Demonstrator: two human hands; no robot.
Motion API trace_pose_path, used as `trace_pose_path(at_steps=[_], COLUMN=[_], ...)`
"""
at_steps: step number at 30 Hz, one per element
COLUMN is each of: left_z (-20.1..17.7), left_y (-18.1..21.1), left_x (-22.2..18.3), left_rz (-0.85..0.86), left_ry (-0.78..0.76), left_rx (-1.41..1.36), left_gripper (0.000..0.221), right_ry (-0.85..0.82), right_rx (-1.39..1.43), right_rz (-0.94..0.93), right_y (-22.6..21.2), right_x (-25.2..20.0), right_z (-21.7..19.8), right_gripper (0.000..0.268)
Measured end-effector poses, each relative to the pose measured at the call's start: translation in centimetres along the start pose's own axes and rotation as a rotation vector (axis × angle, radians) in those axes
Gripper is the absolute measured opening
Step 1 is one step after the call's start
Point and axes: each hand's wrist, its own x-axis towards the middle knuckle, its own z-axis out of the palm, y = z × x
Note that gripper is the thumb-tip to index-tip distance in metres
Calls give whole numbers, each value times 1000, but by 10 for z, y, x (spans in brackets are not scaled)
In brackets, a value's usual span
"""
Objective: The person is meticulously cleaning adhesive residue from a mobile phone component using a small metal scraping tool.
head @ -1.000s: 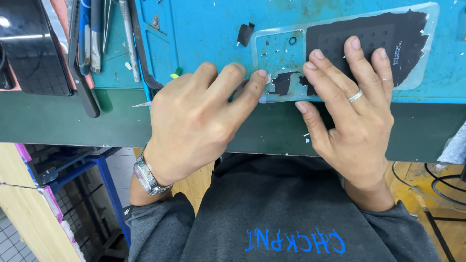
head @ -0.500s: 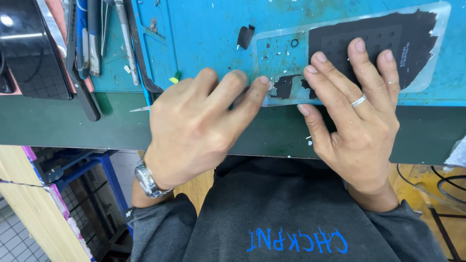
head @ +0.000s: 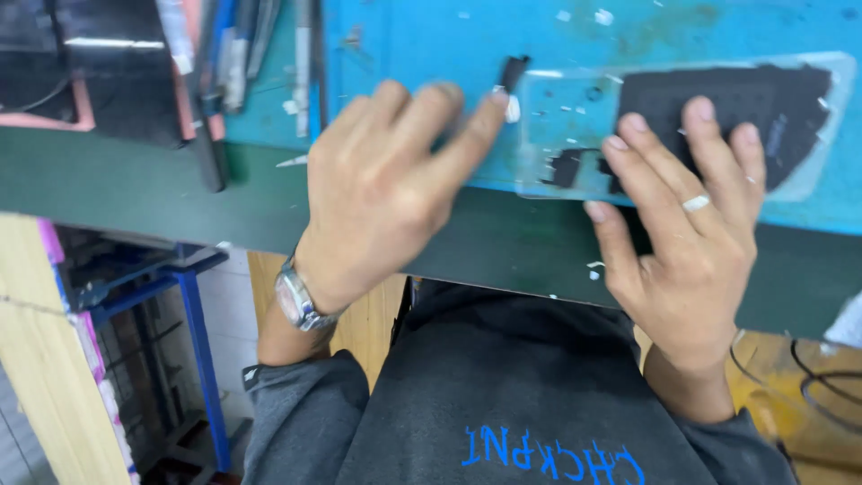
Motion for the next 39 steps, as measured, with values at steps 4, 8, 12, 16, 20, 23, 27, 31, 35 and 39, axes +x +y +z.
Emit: trace_pose_path(at_steps=[4,8,12,16,20,23,27,31,35,39], left_z=[8,12,-14,-47,-46,-40,-49,-82,-83,-76], left_y=[-14,-30,-50,-64,-55,-51,-47,-31,-7,18], left_x=[-24,-33,-49,-90,-116,-124,-138,-139,-130,-72], left_rz=[-190,-246,-383,-503,-795,-853,-757,-689,-455,-67], left_ry=[60,133,160,202,-62,-85,81,119,161,118], left_rx=[156,289,100,203,173,147,257,304,70,-236], left_gripper=[30,31,35,18,30,29,32,37,30,9], right_ry=[-15,-6,61,318,336,40,-139,-244,26,88], right_rx=[-37,-33,60,88,1217,1712,1890,2010,1578,986], right_rz=[-39,0,28,-67,23,61,134,179,120,386], right_y=[-2,2,4,-7,-56,-93,-117,-123,-99,-72], right_x=[-4,-11,-16,-24,-25,-14,-2,6,-9,1], right_z=[1,7,8,0,-20,-43,-55,-61,-30,-16], right_gripper=[36,35,31,29,43,45,31,24,42,74])
